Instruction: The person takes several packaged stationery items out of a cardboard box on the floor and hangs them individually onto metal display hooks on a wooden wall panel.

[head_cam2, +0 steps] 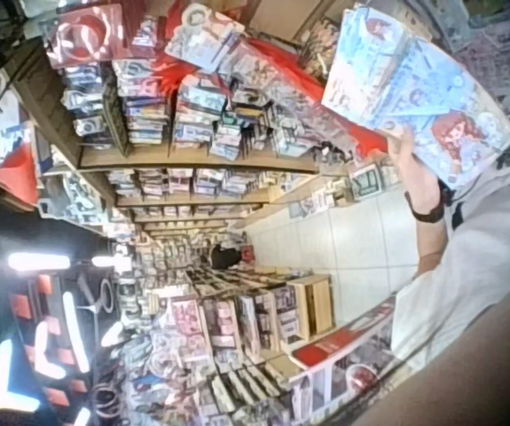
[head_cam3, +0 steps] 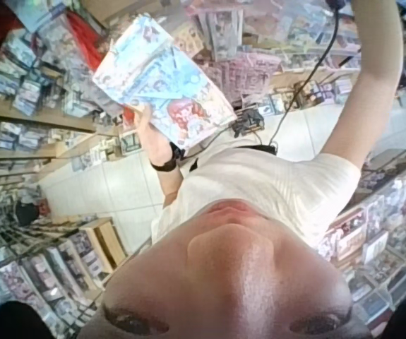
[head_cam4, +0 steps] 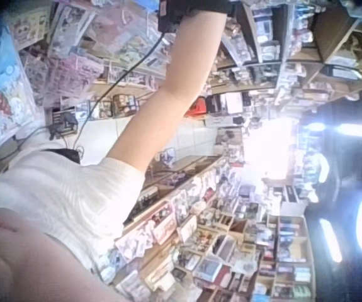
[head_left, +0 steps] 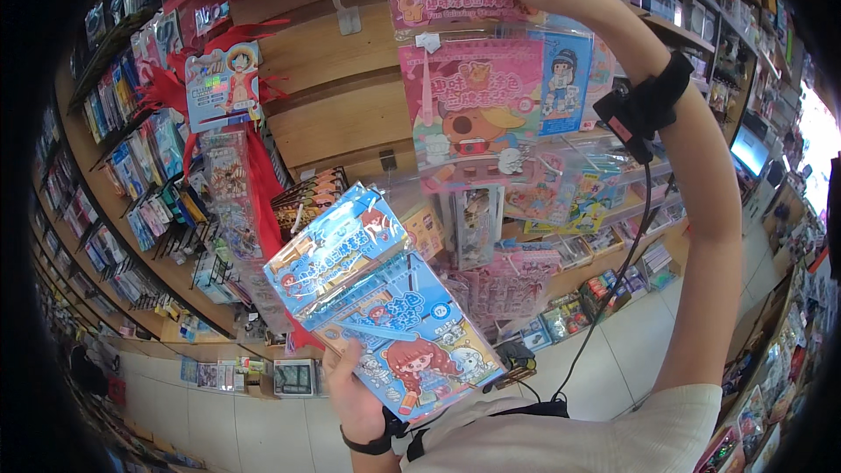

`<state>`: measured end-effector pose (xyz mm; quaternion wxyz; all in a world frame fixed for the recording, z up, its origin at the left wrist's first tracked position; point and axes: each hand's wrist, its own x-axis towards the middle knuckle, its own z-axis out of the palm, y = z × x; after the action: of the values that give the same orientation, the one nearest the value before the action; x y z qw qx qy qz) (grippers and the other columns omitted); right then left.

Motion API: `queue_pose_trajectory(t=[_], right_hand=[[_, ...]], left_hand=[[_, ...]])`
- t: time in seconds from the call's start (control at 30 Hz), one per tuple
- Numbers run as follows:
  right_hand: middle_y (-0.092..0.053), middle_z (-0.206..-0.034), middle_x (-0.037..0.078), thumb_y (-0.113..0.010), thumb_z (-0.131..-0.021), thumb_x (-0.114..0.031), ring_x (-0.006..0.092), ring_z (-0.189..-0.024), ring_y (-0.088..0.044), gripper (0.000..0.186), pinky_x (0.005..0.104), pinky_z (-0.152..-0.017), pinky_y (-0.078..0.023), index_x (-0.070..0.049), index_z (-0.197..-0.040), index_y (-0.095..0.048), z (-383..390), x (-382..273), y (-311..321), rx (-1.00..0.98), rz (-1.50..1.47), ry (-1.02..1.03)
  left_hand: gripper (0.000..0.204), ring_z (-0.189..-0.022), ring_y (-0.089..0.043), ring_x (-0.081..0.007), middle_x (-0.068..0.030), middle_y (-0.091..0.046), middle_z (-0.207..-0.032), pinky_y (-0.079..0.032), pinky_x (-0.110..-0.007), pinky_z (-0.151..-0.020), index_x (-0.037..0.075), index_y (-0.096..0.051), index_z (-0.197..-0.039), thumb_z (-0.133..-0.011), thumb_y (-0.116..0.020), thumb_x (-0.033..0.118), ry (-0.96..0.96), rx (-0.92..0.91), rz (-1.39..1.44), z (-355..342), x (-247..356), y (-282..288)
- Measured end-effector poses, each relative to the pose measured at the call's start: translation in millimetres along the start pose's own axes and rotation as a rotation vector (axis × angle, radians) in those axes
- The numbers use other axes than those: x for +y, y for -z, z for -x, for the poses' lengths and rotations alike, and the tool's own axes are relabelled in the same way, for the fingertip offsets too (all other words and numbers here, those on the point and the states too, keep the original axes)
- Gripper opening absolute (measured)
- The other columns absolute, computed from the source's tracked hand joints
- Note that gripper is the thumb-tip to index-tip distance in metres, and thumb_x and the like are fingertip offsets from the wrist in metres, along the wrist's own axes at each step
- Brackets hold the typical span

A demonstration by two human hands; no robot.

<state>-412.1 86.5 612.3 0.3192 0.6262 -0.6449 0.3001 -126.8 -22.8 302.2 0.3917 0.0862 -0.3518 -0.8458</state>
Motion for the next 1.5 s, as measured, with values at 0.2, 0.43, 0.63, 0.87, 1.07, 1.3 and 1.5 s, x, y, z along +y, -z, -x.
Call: queue_pose_trajectory(t=[0.2, 0.43, 0.63, 0.87, 1.07, 1.3, 1.5], right_hand=[[-0.061, -0.069, 0.015, -0.047, -0.065, 0.007, 0.0194, -0.067, -0.059, 0.019, 0.0296, -0.063, -0.047, 0.004, -0.079, -0.059, 5, 14, -15, 0.02, -0.06, -0.002], [-0.051, -0.077, 0.012, -0.049, -0.068, 0.01, 0.0256, -0.072, -0.053, 0.021, 0.0302, -0.061, -0.042, 0.002, -0.087, -0.056, 23, -25, -37, 0.654, 0.328, 0.398], [-0.054, -0.079, 0.01, -0.058, -0.074, -0.004, 0.0222, -0.066, -0.055, 0.022, 0.0311, -0.056, -0.044, -0.002, -0.095, -0.054, 100, -90, -120, -0.107, -0.147, 0.222], [-0.051, -0.07, 0.008, -0.064, -0.077, -0.012, 0.0091, -0.064, -0.053, 0.033, 0.0264, -0.053, -0.042, -0.003, -0.103, -0.045, 163, -107, -138, -0.662, -0.777, -0.551], [-0.054, -0.061, 0.019, -0.059, -0.072, -0.007, 0.0345, -0.059, -0.057, 0.036, 0.0418, -0.049, -0.043, 0.001, -0.101, -0.04, 176, -118, -132, -0.686, -0.4, -0.085], [-0.056, -0.064, 0.023, -0.055, -0.069, -0.002, 0.0396, -0.064, -0.058, 0.03, 0.0458, -0.054, -0.044, 0.005, -0.096, -0.043, 168, -101, -113, -0.692, -0.297, -0.231], [-0.053, -0.064, 0.023, -0.056, -0.075, -0.004, 0.0388, -0.064, -0.056, 0.017, 0.0447, -0.056, -0.043, 0.002, -0.087, -0.046, 159, -80, -98, -0.4, -0.365, -0.291]], left_hand=[[0.039, -0.106, -0.05, -0.0219, -0.0112, -0.05, -0.116, -0.039, -0.036, -0.092, 0.0, -0.039, -0.12, -0.084, -0.049, 0.009, 0.006, -0.011, 0.001, 4, 1, -6], [0.036, -0.105, -0.051, -0.0198, -0.0113, -0.051, -0.116, -0.04, -0.034, -0.091, -0.001, -0.04, -0.119, -0.085, -0.047, 0.008, -0.052, 0.004, -0.027, -2, 2, -10], [0.03, -0.092, -0.057, -0.0166, -0.0107, -0.057, -0.104, -0.046, -0.029, -0.081, -0.003, -0.047, -0.111, -0.082, -0.053, 0.001, 0.004, 0.095, 0.028, -3, 4, 3], [0.026, -0.085, -0.057, -0.0131, -0.0056, -0.059, -0.096, -0.045, -0.026, -0.076, 0.002, -0.052, -0.107, -0.085, -0.053, 0.016, 0.529, 0.078, 0.02, 16, -15, 40], [0.037, -0.093, -0.055, -0.0182, -0.0098, -0.055, -0.107, -0.045, -0.03, -0.082, 0.001, -0.044, -0.117, -0.091, -0.043, 0.027, 0.826, 0.118, 0.104, 43, -38, 27], [0.056, -0.09, -0.057, -0.0238, -0.0125, -0.056, -0.104, -0.048, -0.037, -0.078, 0.004, -0.042, -0.118, -0.09, -0.029, 0.051, 0.689, -0.031, 0.25, 27, -46, 35], [0.052, -0.09, -0.056, -0.0222, -0.011, -0.055, -0.104, -0.047, -0.037, -0.078, 0.005, -0.044, -0.117, -0.09, -0.033, 0.048, 0.697, 0.014, 0.201, 25, -45, 27]])
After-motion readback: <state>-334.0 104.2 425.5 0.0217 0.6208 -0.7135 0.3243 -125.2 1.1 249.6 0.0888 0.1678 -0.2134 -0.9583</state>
